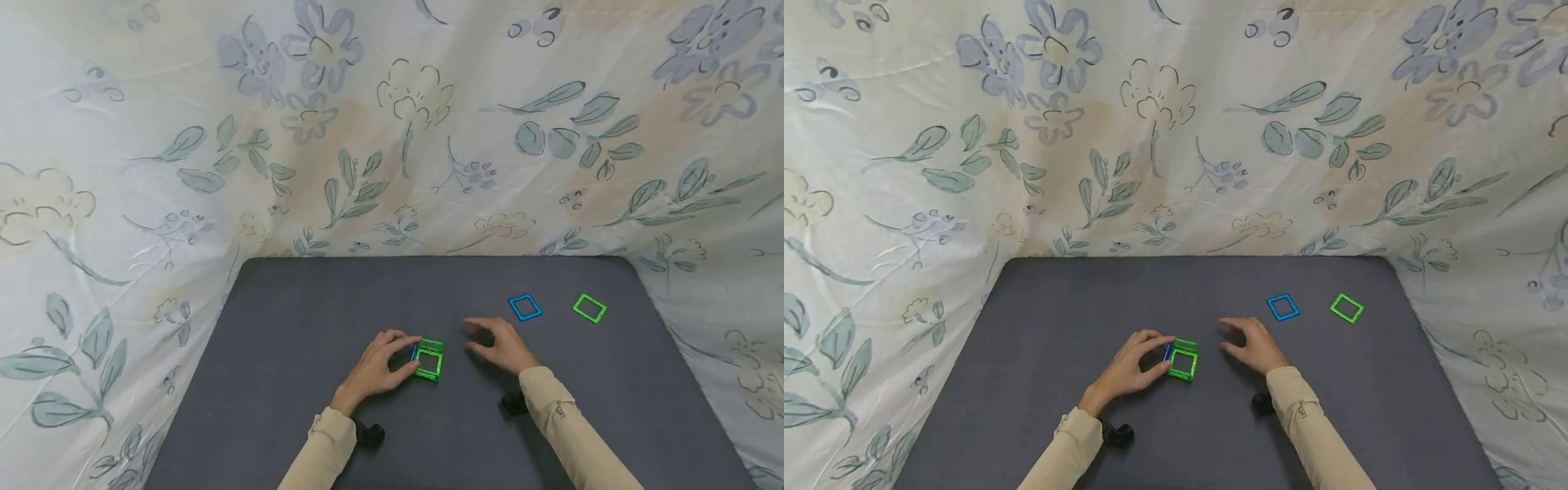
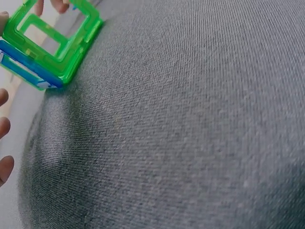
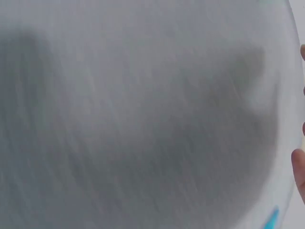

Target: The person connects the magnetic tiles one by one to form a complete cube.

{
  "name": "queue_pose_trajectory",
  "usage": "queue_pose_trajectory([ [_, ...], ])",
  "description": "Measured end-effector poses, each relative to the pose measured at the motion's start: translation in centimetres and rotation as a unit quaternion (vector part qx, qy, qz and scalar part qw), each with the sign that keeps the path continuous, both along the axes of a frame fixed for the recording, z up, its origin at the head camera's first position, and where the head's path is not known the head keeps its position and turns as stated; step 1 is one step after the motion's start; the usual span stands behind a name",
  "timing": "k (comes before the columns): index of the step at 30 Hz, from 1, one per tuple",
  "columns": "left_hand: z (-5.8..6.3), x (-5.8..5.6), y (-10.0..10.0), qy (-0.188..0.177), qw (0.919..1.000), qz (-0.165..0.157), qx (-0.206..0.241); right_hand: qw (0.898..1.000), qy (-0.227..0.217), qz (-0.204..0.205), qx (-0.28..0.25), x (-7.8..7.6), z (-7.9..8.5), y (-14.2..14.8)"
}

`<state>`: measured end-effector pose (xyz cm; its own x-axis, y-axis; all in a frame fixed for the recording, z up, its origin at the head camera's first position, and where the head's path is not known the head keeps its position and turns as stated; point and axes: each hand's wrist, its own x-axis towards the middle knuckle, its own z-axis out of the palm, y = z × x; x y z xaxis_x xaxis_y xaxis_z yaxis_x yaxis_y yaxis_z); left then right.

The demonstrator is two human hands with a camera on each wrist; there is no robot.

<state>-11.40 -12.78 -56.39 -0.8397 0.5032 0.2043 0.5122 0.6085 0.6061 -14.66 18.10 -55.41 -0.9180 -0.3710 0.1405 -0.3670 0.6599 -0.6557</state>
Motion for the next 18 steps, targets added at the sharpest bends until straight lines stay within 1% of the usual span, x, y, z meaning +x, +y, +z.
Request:
queue_pose_trajectory([
  [2, -0.2, 0.2, 0.1, 0.012, 0.9999, 0.009, 0.001, 1.0, 0.007, -0.005, 0.014, -0.5, 0.6, 1.5],
  [4, -0.3, 0.4, 0.1, 0.017, 0.9996, 0.021, 0.003, 0.999, 0.005, -0.022, 0.038, -1.2, 1.4, 2.9],
  [7, -0.3, 0.8, 0.2, 0.013, 0.999, 0.043, 0.002, 0.994, -0.025, -0.07, 0.083, -2.1, 2.6, 4.8],
  [10, -0.3, 1.0, 0.4, 0.016, 0.9978, 0.064, -0.002, 0.981, -0.074, -0.124, 0.132, -3.3, 3.3, 6.3],
  [12, -0.3, 1.2, 0.6, 0.017, 0.997, 0.075, -0.005, 0.97, -0.119, -0.147, 0.153, -4.1, 3.4, 7.2],
  [16, -0.4, 1.6, 0.9, 0.005, 0.9957, 0.092, -0.007, 0.95, -0.203, -0.165, 0.169, -5.5, 3.2, 8.9],
  [18, -0.4, 1.7, 1.0, 0.003, 0.9952, 0.098, -0.008, 0.941, -0.237, -0.171, 0.171, -5.9, 3.0, 9.4],
])
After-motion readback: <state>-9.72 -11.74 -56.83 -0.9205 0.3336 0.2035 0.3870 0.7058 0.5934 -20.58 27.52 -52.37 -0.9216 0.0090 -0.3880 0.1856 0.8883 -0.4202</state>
